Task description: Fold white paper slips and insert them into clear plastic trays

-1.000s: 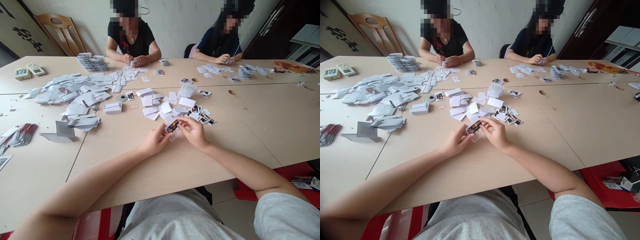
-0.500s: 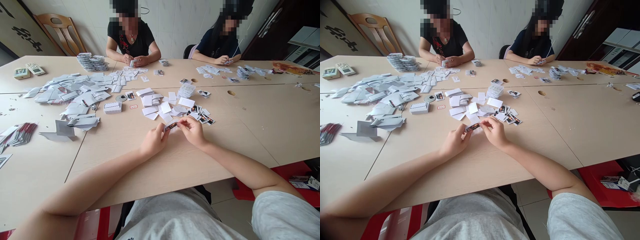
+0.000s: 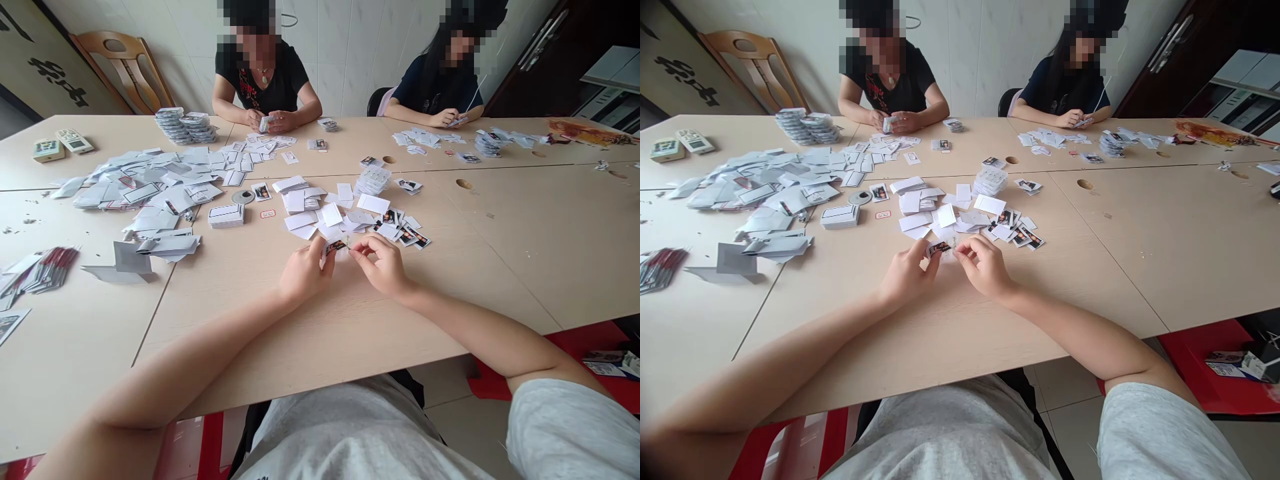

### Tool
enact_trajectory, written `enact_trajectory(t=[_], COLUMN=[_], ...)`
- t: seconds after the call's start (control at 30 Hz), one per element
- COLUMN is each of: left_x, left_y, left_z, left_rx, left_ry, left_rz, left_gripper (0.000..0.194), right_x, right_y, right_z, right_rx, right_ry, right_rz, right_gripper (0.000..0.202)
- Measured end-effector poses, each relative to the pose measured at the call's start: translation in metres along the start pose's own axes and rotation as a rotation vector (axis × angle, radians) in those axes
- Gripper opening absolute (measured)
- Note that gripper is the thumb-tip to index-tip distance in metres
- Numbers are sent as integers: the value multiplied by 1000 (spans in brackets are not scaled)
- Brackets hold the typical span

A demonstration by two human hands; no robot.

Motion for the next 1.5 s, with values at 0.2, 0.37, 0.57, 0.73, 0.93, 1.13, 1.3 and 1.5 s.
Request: enact_trajectory(t=[0.2,0.37,0.57,0.73,0.93,1.13,1.3,1.5], left_x=[3,0,-3,-4,-7,-9,-9,-8], left_y=[3,-1,-4,-3,-1,-1,-2,1], left_z=[8,9,7,8,9,7,6,9], left_rx=[71,113,131,153,159,141,125,139], left_ry=[-118,-200,-222,-249,-282,-295,-291,-291], left_rz=[58,141,187,216,244,264,254,224], left_gripper=[18,19,24,28,32,31,31,33], right_x=[-2,2,-7,-3,0,2,4,6], right_y=[-1,-3,1,2,3,4,3,5], right_z=[15,-4,-1,-3,-4,-4,-9,-4], right_rx=[77,-58,-30,-15,12,26,-28,11], right_ry=[6,80,-1,3,-51,-44,-24,-52], right_rz=[26,-35,111,58,47,14,-17,-18], right_gripper=[6,49,16,6,13,12,16,16])
Point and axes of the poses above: each hand's wrist, its own y-axis towards the middle knuckle, its own x-axis out of the back of the hand, z = x × y, the point moved 8 cm from there along y, towards the middle knuckle, and after that the axes turned 12 degrees about x, right-handed, at the moved point
